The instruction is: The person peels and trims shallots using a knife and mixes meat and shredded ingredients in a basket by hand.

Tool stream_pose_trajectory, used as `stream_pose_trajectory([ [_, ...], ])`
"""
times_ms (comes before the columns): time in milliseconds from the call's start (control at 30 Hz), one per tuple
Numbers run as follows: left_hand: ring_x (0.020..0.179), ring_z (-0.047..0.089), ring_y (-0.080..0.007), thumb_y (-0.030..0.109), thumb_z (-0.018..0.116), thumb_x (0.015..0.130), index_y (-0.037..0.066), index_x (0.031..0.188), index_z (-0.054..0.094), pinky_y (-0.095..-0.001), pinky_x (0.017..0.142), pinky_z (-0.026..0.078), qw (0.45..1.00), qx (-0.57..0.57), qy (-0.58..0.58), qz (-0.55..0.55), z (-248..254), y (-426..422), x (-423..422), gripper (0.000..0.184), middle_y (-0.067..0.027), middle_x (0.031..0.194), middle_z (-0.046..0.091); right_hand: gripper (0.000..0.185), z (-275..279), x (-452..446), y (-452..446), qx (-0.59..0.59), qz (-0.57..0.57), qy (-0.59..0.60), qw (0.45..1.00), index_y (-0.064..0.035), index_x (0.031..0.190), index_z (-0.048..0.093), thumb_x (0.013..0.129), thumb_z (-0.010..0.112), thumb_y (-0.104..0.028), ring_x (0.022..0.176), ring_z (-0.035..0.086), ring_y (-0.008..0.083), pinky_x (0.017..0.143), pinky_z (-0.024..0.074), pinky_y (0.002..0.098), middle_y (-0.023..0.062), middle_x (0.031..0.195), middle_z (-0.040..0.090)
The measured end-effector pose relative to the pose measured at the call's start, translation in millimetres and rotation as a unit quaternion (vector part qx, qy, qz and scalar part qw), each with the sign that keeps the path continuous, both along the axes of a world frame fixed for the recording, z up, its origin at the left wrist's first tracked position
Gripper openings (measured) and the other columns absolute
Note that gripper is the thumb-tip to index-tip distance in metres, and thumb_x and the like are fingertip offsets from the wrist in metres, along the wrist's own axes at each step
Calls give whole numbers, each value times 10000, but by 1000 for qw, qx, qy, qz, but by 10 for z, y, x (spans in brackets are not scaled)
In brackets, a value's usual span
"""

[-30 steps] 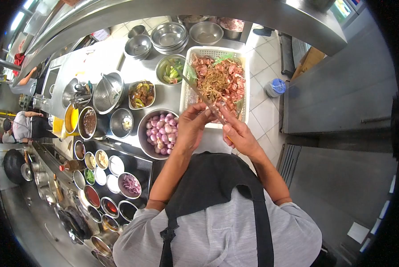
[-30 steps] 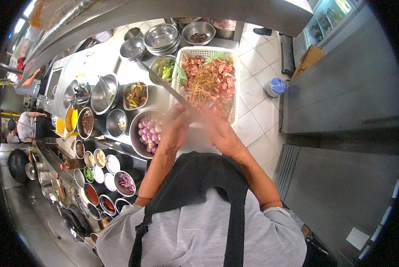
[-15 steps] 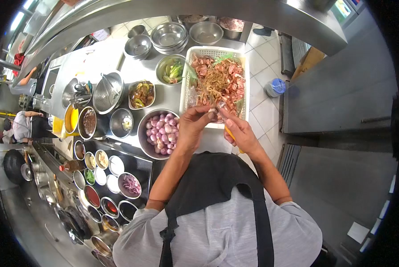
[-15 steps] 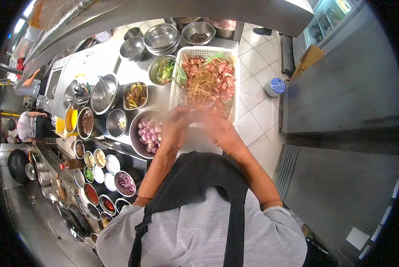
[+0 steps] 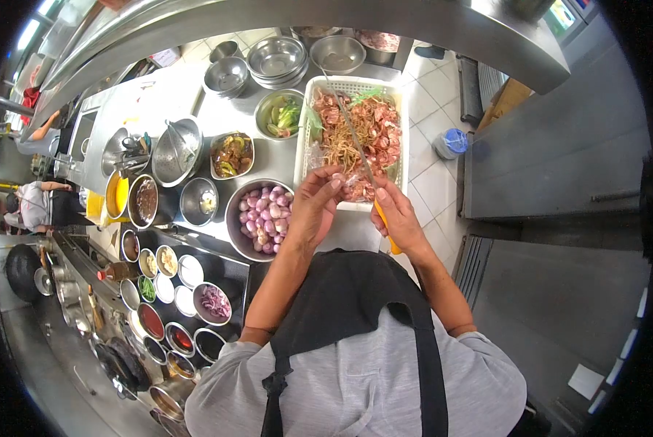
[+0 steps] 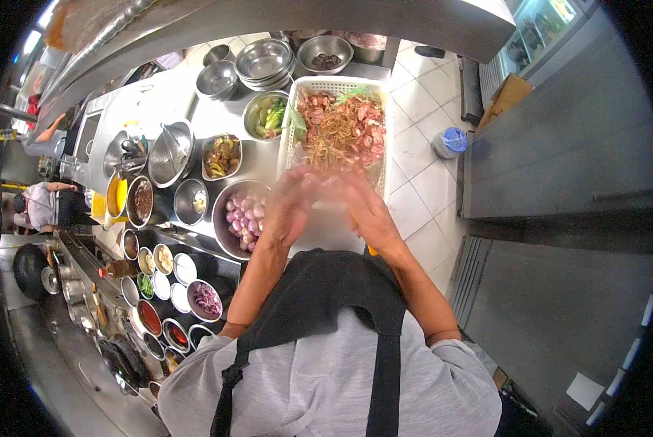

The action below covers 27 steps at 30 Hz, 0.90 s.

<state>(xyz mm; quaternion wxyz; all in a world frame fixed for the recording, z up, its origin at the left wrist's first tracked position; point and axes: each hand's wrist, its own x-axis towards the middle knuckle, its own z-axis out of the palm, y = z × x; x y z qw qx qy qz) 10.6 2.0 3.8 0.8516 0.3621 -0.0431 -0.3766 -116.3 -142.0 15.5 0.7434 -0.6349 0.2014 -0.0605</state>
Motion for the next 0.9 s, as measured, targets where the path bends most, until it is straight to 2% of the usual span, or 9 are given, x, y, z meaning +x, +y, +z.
stream_pose_trajectory([
  [133,906,654,-182,31,685,933,-20,1184,618,-344,830,549,999,22,-15,24,28,-1,-4,265,-86,1040,660,486,52,17,28,-4,-19,0,1000,-34,1392,438,1082,428,-409,515,430,59,446,353,208,3,650,480],
  [367,887,662,-183,33,680,940,-23,1158,624,-335,827,558,996,81,-26,28,29,-28,-12,232,-92,1026,675,612,18,9,7,-30,51,-35,998,-40,1540,311,1068,466,-397,534,449,66,468,369,217,-2,674,482],
  [633,888,664,-183,23,688,934,-25,1154,632,-324,823,561,997,72,-19,36,65,-23,-19,232,-96,1020,676,630,58,-19,5,10,9,-19,1000,-48,1572,285,1070,462,-385,538,453,77,476,374,221,5,668,494],
  [900,902,693,-203,7,694,923,-23,1151,639,-341,822,582,998,56,-27,26,102,-30,-37,236,-127,1076,701,638,50,-14,31,-2,93,-60,994,-54,1584,269,1068,477,-365,563,471,70,491,383,215,-11,676,484],
])
